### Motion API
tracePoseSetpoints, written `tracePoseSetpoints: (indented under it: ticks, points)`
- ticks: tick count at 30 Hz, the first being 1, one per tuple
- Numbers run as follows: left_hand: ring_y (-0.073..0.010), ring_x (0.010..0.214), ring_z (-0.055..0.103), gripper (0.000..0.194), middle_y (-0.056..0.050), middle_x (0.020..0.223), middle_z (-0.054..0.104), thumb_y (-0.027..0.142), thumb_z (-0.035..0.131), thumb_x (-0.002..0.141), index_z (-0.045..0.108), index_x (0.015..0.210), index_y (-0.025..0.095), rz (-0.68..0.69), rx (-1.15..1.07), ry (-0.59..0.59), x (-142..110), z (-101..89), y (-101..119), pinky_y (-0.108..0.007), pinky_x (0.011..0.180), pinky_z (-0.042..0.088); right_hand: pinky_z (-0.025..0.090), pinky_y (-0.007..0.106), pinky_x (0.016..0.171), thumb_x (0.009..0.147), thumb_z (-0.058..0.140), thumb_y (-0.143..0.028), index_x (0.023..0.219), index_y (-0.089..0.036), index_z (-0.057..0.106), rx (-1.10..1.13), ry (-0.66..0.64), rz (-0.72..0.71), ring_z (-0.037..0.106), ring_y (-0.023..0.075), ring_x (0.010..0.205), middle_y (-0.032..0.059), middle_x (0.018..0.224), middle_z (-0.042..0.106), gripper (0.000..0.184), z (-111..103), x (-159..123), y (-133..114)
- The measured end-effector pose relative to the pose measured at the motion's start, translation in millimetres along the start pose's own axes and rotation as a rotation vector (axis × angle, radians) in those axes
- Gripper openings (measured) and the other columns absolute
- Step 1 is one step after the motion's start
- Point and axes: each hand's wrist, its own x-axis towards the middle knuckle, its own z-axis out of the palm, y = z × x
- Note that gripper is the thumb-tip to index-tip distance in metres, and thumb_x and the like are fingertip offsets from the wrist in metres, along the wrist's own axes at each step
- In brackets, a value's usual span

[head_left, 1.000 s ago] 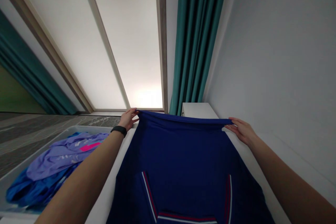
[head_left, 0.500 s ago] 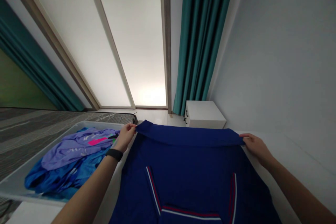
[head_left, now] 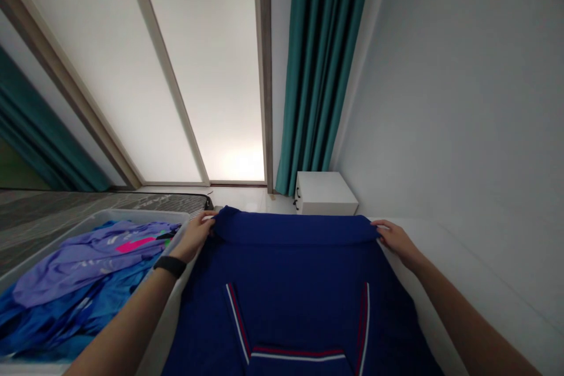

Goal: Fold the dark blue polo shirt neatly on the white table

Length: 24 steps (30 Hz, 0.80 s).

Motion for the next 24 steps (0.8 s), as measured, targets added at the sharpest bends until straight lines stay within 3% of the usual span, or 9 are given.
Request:
tracePoseSetpoints:
  ticks: [3,7,11,18,24]
  points:
    - [-0.0158,0.064,0.062,0.021,-0.004,0.075,0.068,0.023,0.071,0.065,0.068,0.085,0.016,-0.057,-0.234,-0.134,15.2,6.5,22.0,-0.030,0.067,0.052,0.030,0.022,0.043,0.069,0.055,-0.028,0.090,-0.017,0.068,0.164,-0.003,0.014,0.047,0.0119,0.044,-0.0042,0.046,0.053,0.027,-1.4,5.7,-11.2]
    - [-0.0203,0.084,0.067,0.023,-0.009,0.090,0.070,0.023,0.069,0.069,0.068,0.091,0.015,-0.008,-0.328,-0.145,40.6,15.8,47.9,-0.035,0.076,0.055,0.032,0.020,0.041,0.067,0.063,-0.025,0.085,-0.016,0.068,0.443,0.061,0.016,0.053,0.0110,0.049,0.0009,0.060,0.063,0.021,0.1,15.8,-20.0]
    - [-0.0233,0.102,0.065,0.024,-0.009,0.103,0.069,0.017,0.064,0.071,0.066,0.095,0.018,0.087,-0.379,-0.133,60.4,22.8,59.5,-0.038,0.078,0.056,0.037,0.019,0.040,0.070,0.063,-0.021,0.085,-0.017,0.069,0.522,0.096,0.054,0.060,0.0126,0.054,0.0030,0.068,0.066,0.017,1.6,20.9,-22.0]
    - [-0.0203,0.095,0.063,0.031,-0.003,0.093,0.066,0.022,0.073,0.065,0.062,0.094,0.021,0.140,-0.379,0.016,68.1,30.8,31.3,-0.029,0.068,0.054,0.042,0.020,0.040,0.074,0.064,-0.022,0.086,-0.018,0.068,0.523,0.117,0.072,0.060,0.0124,0.054,0.0026,0.071,0.065,0.014,-1.1,17.9,-14.4]
    - [-0.0182,0.088,0.062,0.026,0.000,0.086,0.063,0.023,0.063,0.065,0.057,0.090,0.023,0.104,-0.414,0.100,63.1,32.0,15.2,-0.031,0.068,0.053,0.043,0.022,0.042,0.070,0.067,-0.027,0.087,-0.019,0.069,0.463,0.101,0.059,0.059,0.0129,0.056,0.0034,0.076,0.065,0.019,-2.5,8.7,-5.8]
